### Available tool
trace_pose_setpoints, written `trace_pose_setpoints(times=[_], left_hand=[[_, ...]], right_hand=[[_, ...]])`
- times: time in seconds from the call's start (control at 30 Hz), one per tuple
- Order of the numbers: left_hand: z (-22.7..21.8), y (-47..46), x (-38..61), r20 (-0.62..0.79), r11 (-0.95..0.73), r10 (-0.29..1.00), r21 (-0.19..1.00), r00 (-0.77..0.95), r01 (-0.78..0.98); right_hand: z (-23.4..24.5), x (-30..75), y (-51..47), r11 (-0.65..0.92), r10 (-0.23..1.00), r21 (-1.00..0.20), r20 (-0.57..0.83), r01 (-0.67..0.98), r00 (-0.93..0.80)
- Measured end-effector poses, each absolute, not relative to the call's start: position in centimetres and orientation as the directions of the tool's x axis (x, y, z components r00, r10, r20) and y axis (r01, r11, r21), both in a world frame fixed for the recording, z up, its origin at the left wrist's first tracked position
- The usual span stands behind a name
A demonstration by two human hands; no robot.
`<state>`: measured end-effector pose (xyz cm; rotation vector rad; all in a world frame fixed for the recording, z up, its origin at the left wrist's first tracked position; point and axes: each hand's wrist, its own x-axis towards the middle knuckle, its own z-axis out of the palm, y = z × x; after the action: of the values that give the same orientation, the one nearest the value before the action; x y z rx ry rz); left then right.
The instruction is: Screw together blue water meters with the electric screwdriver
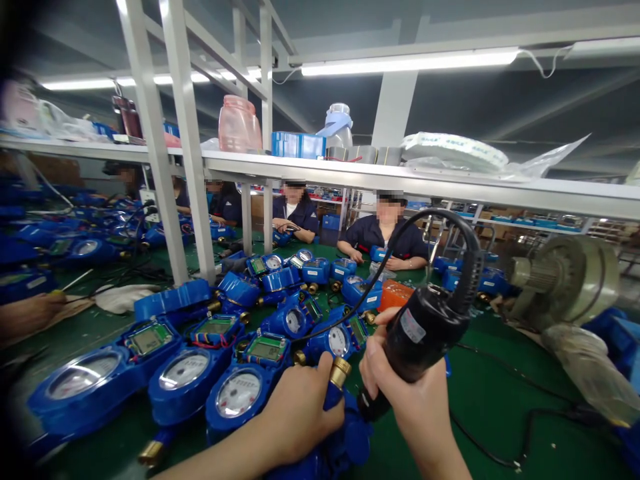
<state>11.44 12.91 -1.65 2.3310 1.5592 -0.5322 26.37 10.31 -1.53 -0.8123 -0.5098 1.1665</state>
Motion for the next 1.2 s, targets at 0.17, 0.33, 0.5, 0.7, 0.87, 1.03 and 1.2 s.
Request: trace_pose_setpoints(times=[0.17, 0.33, 0.5, 0.7, 0.87, 1.03, 1.2], left_hand=[[-1.6, 13.0, 11.5, -0.466, -0.367, 0.819, 0.027, 0.336, 0.930], [-1.8, 13.0, 11.6, -0.457, -0.373, 0.825, 0.002, 0.332, 0.928], [-1.5, 13.0, 11.6, -0.479, -0.371, 0.815, 0.002, 0.327, 0.929], [-1.4, 13.0, 11.7, -0.477, -0.379, 0.816, -0.013, 0.328, 0.925], [-1.3, 13.0, 11.7, -0.477, -0.384, 0.816, -0.023, 0.327, 0.923], [-1.5, 12.8, 11.6, -0.468, -0.418, 0.817, -0.082, 0.336, 0.905], [-2.2, 12.7, 11.3, -0.453, -0.467, 0.814, -0.139, 0.364, 0.873]], right_hand=[[-1.6, 26.5, 10.3, 0.171, 0.938, -0.783, -0.055, -0.598, 0.341], [-1.6, 26.6, 10.5, 0.189, 0.935, -0.778, -0.044, -0.599, 0.353], [-1.7, 26.8, 10.7, 0.198, 0.934, -0.779, -0.035, -0.595, 0.356], [-2.0, 26.8, 10.7, 0.211, 0.933, -0.759, -0.031, -0.616, 0.358], [-2.4, 27.0, 10.8, 0.232, 0.934, -0.763, 0.001, -0.603, 0.359], [-3.1, 27.3, 10.8, 0.261, 0.952, -0.755, 0.097, -0.601, 0.292], [-3.7, 27.4, 10.8, 0.285, 0.950, -0.743, 0.135, -0.605, 0.281]])
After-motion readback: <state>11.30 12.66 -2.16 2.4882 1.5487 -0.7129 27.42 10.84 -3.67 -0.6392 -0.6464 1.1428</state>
